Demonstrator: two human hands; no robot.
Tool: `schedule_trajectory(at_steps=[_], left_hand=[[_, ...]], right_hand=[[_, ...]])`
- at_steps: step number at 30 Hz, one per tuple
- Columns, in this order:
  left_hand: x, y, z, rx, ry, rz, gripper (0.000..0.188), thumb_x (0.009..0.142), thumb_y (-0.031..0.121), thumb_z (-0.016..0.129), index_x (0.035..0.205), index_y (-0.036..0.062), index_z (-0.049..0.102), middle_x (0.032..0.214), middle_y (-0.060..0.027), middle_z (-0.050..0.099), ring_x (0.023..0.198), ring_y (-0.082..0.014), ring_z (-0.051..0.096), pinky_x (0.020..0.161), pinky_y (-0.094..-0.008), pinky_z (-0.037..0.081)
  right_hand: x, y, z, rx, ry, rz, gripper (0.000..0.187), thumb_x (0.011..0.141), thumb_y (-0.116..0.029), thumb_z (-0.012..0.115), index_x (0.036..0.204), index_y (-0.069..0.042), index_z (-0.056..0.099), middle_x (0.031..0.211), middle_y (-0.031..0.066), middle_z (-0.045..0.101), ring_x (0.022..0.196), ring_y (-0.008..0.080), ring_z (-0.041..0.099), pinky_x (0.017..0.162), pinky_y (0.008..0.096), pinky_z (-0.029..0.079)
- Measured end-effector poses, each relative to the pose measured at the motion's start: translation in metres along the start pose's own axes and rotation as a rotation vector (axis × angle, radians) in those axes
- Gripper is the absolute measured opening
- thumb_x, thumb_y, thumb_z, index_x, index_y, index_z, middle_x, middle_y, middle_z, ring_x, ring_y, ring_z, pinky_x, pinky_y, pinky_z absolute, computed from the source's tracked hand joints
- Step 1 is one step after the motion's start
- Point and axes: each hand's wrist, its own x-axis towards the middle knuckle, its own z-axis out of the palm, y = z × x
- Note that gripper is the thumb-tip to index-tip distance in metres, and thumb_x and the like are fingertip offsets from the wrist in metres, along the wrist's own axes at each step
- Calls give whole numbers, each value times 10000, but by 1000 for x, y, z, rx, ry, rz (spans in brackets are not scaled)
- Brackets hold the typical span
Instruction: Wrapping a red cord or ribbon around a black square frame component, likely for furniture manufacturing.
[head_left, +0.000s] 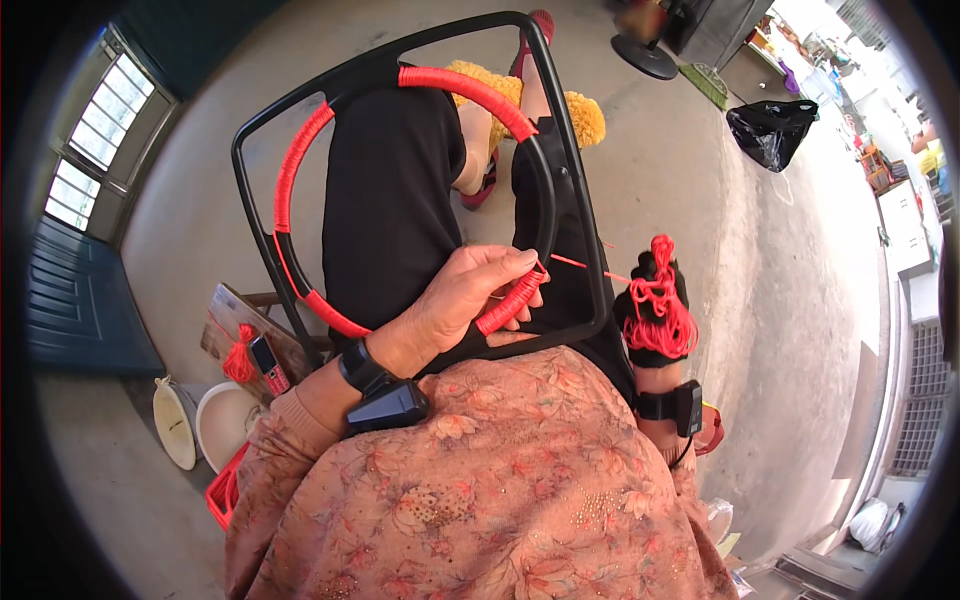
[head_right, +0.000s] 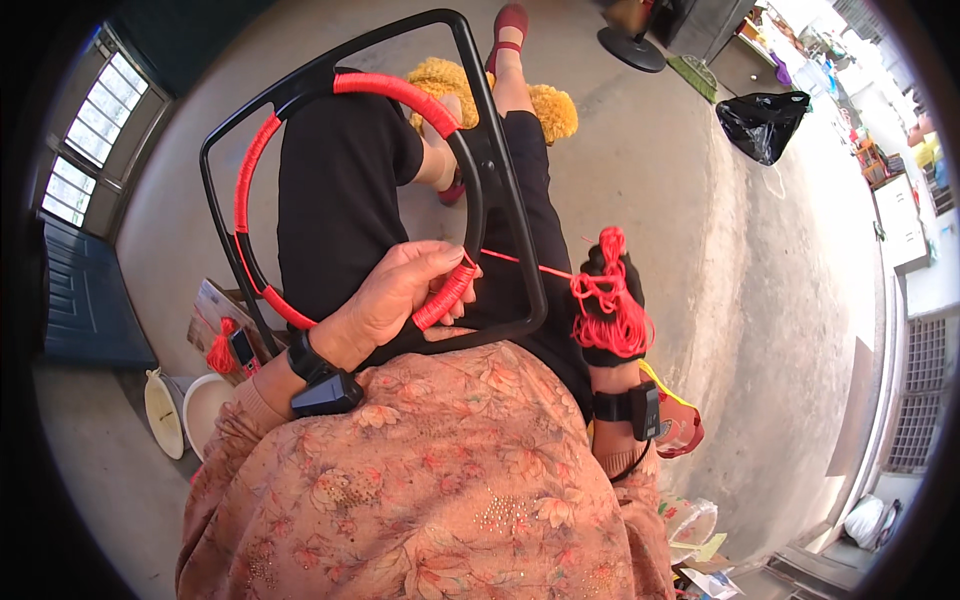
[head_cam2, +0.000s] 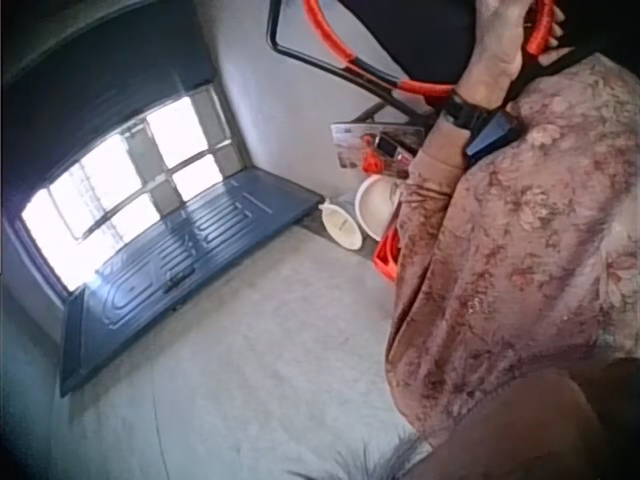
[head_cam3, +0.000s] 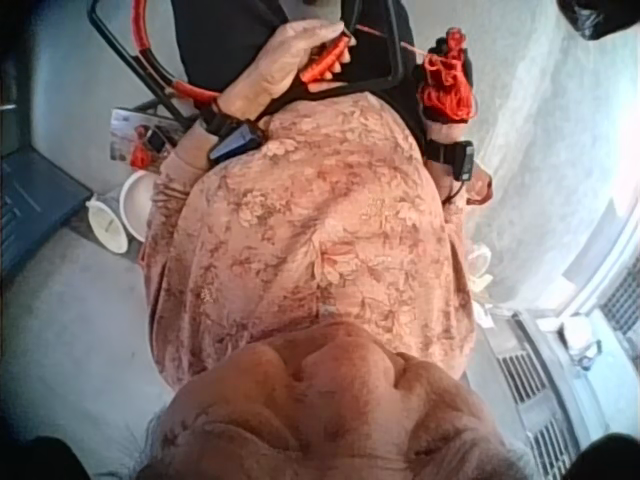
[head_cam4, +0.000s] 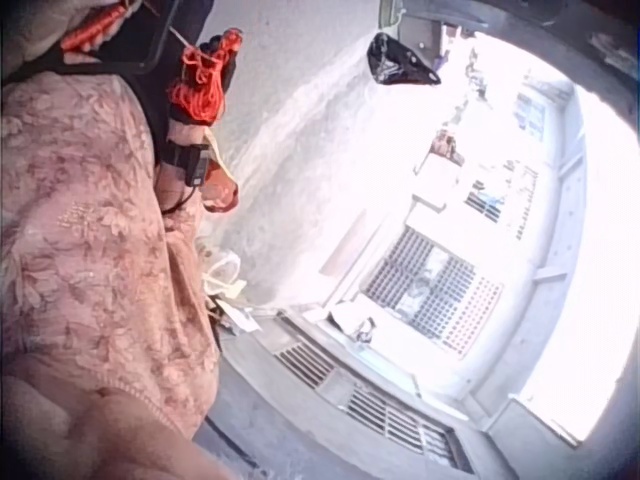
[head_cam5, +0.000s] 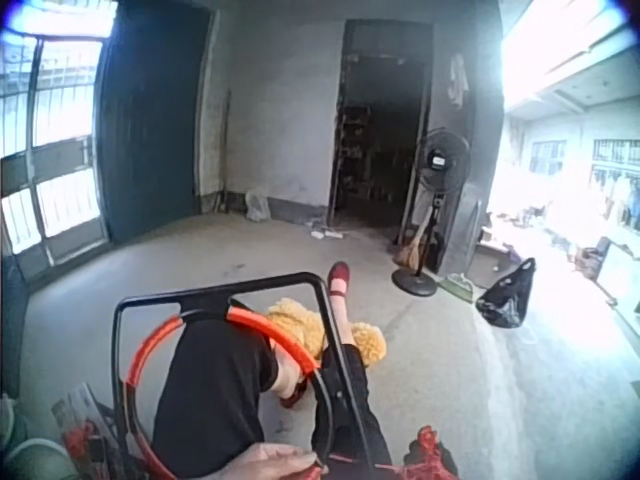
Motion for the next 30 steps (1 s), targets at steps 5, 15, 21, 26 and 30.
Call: schedule_trajectory(at_steps=[5, 15, 21, 26, 30], left_hand=[[2, 1, 5, 83, 43, 8, 366, 968, 344, 544, 948, -12, 625, 744, -71, 645, 586, -101, 624, 544, -208, 518], [-1, -2, 7, 69, 85, 99, 231, 963, 246, 565, 955, 16, 585, 770, -92, 659, 592, -115, 637, 558, -220, 532], [-1, -2, 4, 58, 69, 139, 168, 956, 188, 577, 992, 24, 564, 788, -108, 664, 611, -127, 646, 569, -228, 538], [-2, -2, 5, 26, 74, 148, 154, 957, 182, 573, 978, 30, 566, 797, -111, 665, 618, -129, 648, 578, -227, 538], [-1, -1, 6, 40, 60, 136, 142, 954, 178, 570, 952, 36, 561, 800, -115, 665, 624, -134, 650, 581, -233, 537]], right_hand=[[-26, 11, -7, 171, 41, 178, 384, 869, -67, 609, 1236, -15, 509, 1098, 105, 631, 956, 203, 614, 832, 306, 484], [-30, 13, -7, 1011, 121, 440, 336, 1005, -196, 458, 1280, -9, 504, 1190, 93, 593, 1015, 168, 598, 848, 277, 511], [-30, 11, -4, 767, 95, 346, 376, 1003, -271, 469, 1259, -2, 525, 1109, 98, 635, 945, 163, 626, 821, 276, 519], [-23, 22, -4, 1103, 13, 544, 411, 988, -295, 499, 1264, 9, 524, 1086, 107, 646, 940, 177, 631, 833, 284, 515], [-4, 33, -1, 1252, -78, 768, 440, 976, -314, 524, 1267, 17, 523, 1068, 114, 655, 936, 187, 635, 842, 290, 512]])
